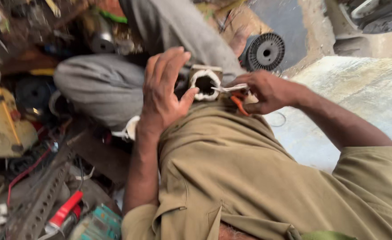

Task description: The person sits cross-legged on the floor and wraps white tape around a motor component. They then use pliers to adjust the component and a screwdriver to tighten or adjust parts inside the motor housing.

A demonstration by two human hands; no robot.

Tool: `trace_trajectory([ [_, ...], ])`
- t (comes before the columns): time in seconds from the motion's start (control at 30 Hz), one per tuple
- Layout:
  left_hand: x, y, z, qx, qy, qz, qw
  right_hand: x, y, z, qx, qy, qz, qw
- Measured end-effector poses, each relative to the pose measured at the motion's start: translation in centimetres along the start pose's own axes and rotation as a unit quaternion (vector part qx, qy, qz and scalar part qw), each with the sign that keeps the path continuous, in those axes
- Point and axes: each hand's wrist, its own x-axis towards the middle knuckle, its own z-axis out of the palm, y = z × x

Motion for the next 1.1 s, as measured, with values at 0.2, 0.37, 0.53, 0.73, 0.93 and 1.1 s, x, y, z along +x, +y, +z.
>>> trace_trajectory([
  [0.2,-0.3,-0.2,1.5,0.032,-0.115,0.014,0.993,0.5,-0.4,-0.5,0.008,-0.049,-0.012,0.999],
  [0.37,-0.7,-1.6,3.6,0.061,-0.111,0.065,0.990,-0.6,0.9,-1.3,-0.037,-0.082,-0.029,0.996],
  [0.53,-2.0,-0.9,5.6,0.012,0.033,-0.037,0.999,-2.6,1.8,-2.9,-0.065,-0.066,-0.004,0.996],
  [0.73,-2.0,0.9,6.6,0.080,-0.025,-0.085,0.993,-3.3,2.6,-4.0,-0.127,-0.052,0.119,0.983],
  [0.93,0.3,-0.6,3.4,0.005,0.034,-0.019,0.999,-3.7,2.9,-3.1,0.016,0.042,-0.008,0.999],
  [1.1,2.4,-1.0,3.5,-0.026,-0.085,0.004,0.996,-3.3,1.5,-2.4,0.079,-0.006,-0.047,0.996],
])
